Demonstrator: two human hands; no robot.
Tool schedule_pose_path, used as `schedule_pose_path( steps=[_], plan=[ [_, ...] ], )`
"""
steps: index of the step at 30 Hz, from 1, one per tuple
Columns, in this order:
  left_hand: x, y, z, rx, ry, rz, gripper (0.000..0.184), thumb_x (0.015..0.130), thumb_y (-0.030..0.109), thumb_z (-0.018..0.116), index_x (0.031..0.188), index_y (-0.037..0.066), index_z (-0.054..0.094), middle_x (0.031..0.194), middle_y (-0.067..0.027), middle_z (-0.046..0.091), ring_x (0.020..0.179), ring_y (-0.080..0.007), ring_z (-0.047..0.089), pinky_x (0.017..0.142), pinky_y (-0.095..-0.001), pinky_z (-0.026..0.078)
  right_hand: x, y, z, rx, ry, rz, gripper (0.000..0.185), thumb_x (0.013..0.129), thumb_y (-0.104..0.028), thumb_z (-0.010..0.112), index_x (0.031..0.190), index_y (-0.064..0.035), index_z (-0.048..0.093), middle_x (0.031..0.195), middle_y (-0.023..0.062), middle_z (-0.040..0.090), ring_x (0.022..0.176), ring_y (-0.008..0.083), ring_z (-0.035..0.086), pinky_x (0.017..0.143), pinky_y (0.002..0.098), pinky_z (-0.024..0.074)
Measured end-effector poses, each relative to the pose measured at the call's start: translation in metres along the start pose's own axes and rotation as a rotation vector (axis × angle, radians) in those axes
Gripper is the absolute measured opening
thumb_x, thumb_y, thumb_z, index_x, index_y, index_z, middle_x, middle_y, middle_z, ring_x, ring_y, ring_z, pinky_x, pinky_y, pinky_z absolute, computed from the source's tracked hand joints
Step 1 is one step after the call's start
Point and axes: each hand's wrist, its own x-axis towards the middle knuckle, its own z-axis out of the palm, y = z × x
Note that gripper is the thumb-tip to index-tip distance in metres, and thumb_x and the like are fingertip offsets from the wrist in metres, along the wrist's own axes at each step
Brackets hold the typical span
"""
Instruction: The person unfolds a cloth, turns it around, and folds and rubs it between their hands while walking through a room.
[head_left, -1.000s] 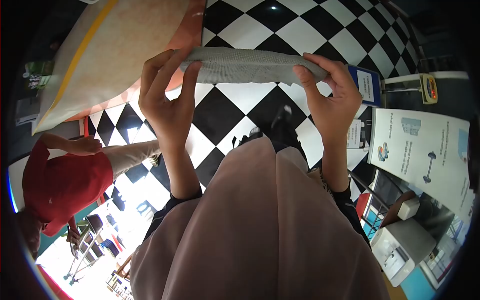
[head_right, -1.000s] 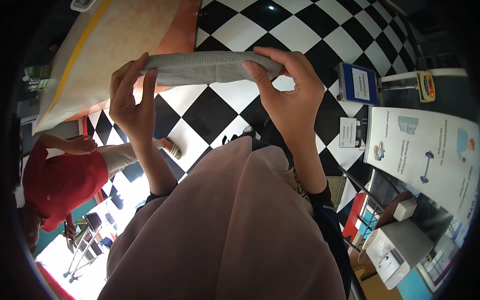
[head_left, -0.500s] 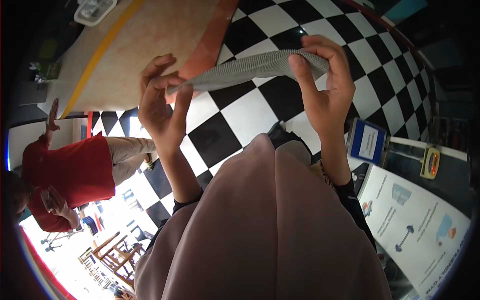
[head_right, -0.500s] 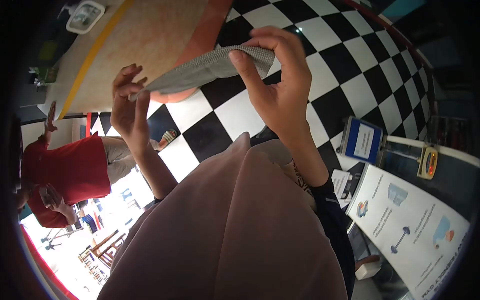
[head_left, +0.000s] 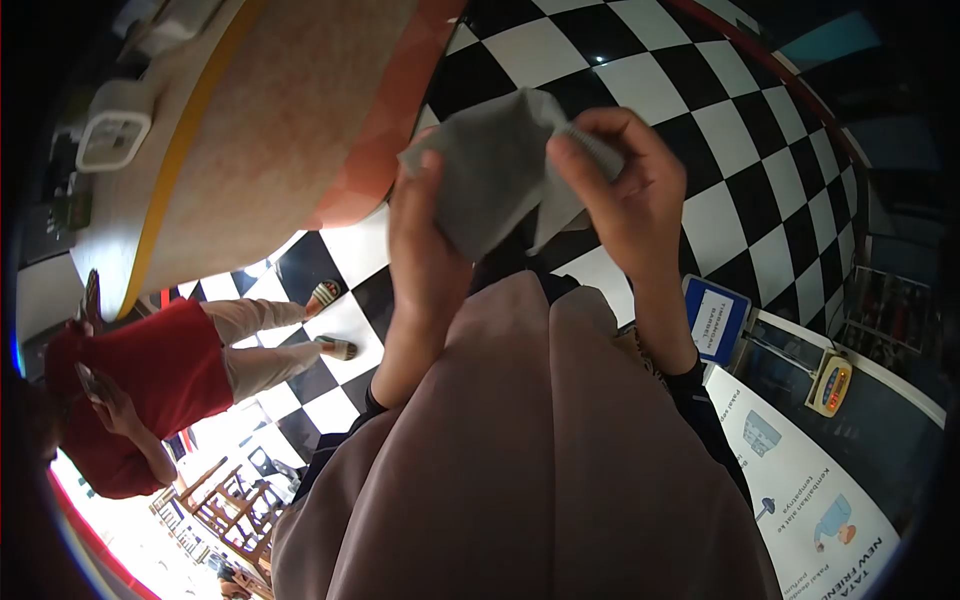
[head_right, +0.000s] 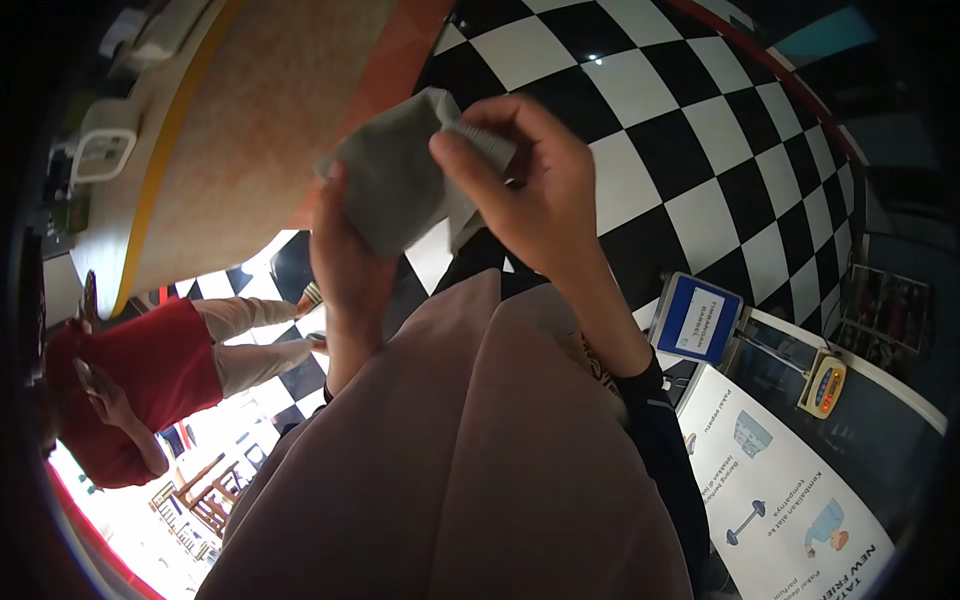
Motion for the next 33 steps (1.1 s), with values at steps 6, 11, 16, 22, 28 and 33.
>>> schedule_pose_path(
  steps=[6,11,16,22,28,33],
  plan=[
    [0.08,-0.031,0.042,0.22,-0.348,0.124,0.052,0.093,0.024,0.038,0.134,-0.004,0.024,0.139,-0.0169,0.029,0.125,-0.0243,0.033,0.104,-0.0317,0.024,0.069,0.016,-0.02,-0.192,-0.076,-0.037,0.019,0.077,-0.008,0.067,0.094,-0.0023,0.06,0.084,0.0046,0.064,0.072,0.0086,0.06,0.057,0.0195,0.0469],
    [0.166,-0.021,0.061,0.233,-0.633,0.2,0.056,0.095,0.022,0.033,0.138,-0.006,0.011,0.145,-0.0168,0.015,0.134,-0.0264,0.015,0.108,-0.0333,0.012,0.151,0.017,-0.032,-0.117,-0.02,-0.066,0.018,0.078,-0.005,0.065,0.094,-0.0004,0.06,0.085,0.0052,0.063,0.075,0.0095,0.06,0.065,0.0213,0.0484],
    [0.241,0.004,0.082,0.414,-0.613,0.257,0.055,0.096,0.025,0.028,0.138,-0.006,0.01,0.146,-0.0164,0.013,0.134,-0.025,0.016,0.108,-0.0327,0.014,0.231,0.026,-0.027,-0.053,0.024,-0.152,0.017,0.077,-0.005,0.066,0.092,0.0,0.059,0.083,0.005,0.062,0.076,0.0099,0.06,0.067,0.0212,0.0473],
    [0.307,0.003,0.095,0.436,-0.545,-0.026,0.053,0.096,0.025,0.027,0.137,-0.006,0.016,0.145,-0.0147,0.016,0.133,-0.0239,0.02,0.107,-0.0314,0.016,0.301,0.053,-0.045,-0.105,0.173,-0.161,0.013,0.078,-0.006,0.066,0.088,-0.0007,0.061,0.078,0.004,0.063,0.069,0.0075,0.058,0.059,0.0189,0.0456],
    [0.376,-0.019,0.139,0.463,-0.515,-0.121,0.067,0.091,0.04,0.038,0.136,-0.006,0.02,0.139,-0.0165,0.028,0.128,-0.0235,0.029,0.105,-0.0339,0.022,0.373,0.08,-0.093,0.034,0.39,-0.159,0.016,0.08,-0.009,0.065,0.091,0.001,0.06,0.083,0.0039,0.062,0.074,0.0069,0.057,0.065,0.0187,0.0452],
    [0.462,-0.055,0.188,-0.243,-0.474,-0.413,0.055,0.095,0.036,0.028,0.137,0.001,0.022,0.14,-0.0155,0.028,0.129,-0.0273,0.028,0.106,-0.039,0.024,0.451,0.096,-0.174,0.135,0.587,-0.263,0.02,0.083,-0.011,0.063,0.098,0.001,0.057,0.087,0.0044,0.061,0.075,0.0066,0.055,0.064,0.0191,0.0447]
  ],
)
